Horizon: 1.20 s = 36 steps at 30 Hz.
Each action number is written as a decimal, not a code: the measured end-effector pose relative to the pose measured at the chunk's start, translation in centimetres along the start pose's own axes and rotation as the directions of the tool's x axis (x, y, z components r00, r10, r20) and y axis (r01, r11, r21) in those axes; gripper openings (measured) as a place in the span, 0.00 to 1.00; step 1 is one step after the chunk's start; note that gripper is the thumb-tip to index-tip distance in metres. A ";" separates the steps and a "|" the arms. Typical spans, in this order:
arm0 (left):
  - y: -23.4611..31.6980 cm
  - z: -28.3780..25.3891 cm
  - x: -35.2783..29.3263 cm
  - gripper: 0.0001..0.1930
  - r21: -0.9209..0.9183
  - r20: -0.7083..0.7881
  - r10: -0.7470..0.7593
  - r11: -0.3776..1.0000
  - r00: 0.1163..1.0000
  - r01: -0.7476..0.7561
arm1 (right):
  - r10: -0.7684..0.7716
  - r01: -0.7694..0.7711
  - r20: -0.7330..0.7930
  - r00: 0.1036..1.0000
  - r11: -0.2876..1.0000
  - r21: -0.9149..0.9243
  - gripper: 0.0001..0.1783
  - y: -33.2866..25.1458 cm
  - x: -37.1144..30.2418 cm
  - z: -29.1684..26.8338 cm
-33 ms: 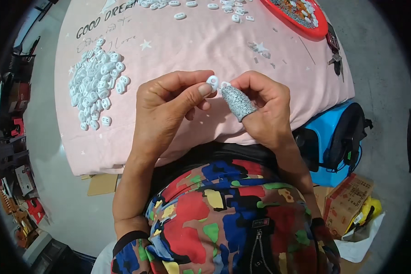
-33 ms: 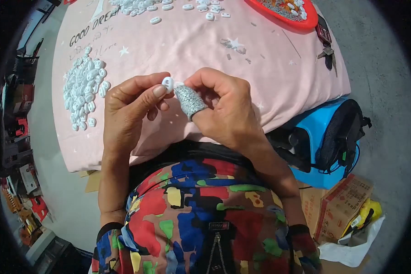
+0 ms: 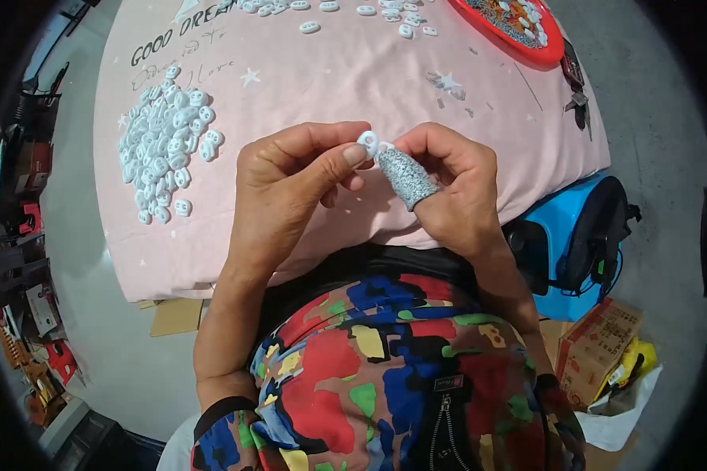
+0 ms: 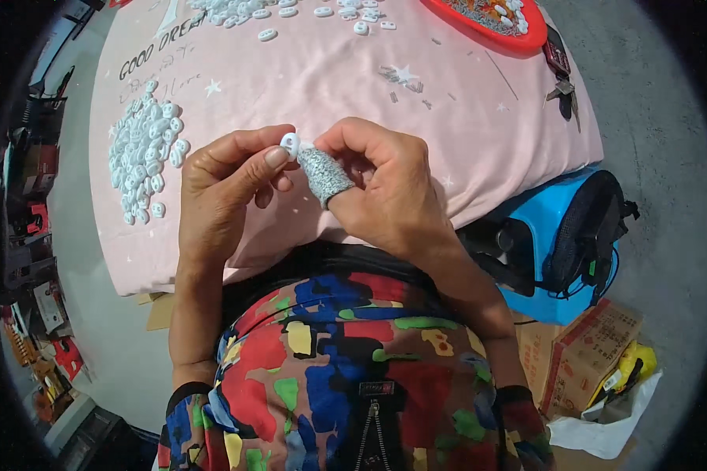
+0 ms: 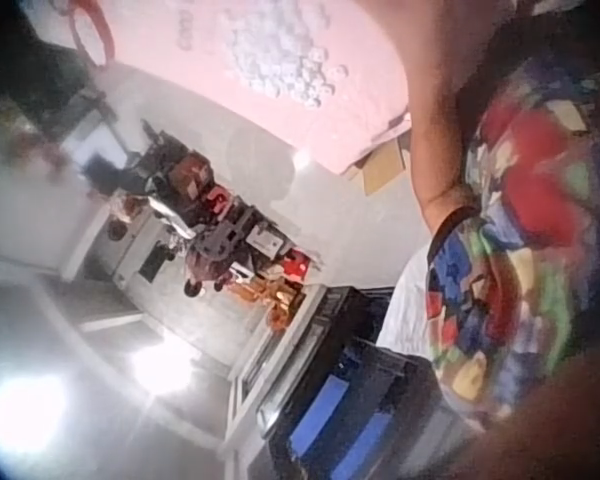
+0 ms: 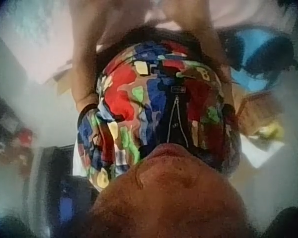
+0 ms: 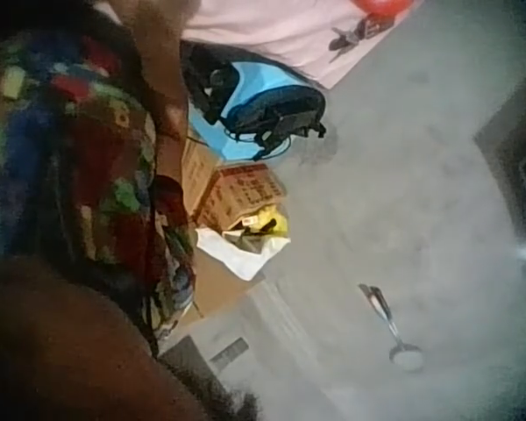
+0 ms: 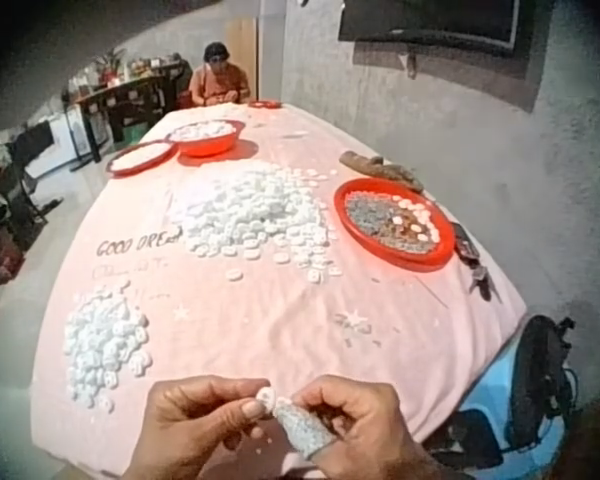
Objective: The person assembles plastic cord locks by fitting springs and inner plugs into plastic stoppers by hand.
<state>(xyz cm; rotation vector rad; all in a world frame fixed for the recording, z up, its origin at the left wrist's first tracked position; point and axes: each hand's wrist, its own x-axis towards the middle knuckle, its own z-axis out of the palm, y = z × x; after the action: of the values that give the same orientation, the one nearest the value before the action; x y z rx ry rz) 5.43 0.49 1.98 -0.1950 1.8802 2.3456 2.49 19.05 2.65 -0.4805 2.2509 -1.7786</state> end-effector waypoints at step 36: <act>1.5 -1.1 0.0 0.15 -0.067 0.206 -0.105 0.990 0.973 0.121 | -0.307 0.328 0.188 0.933 0.940 -0.096 0.19 -0.6 0.9 -1.8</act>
<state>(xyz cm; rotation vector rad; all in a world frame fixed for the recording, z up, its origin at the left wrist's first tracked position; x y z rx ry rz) 5.21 -0.92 3.22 -0.0661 1.6415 2.2704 1.10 20.17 3.68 -1.0354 2.2730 -1.6610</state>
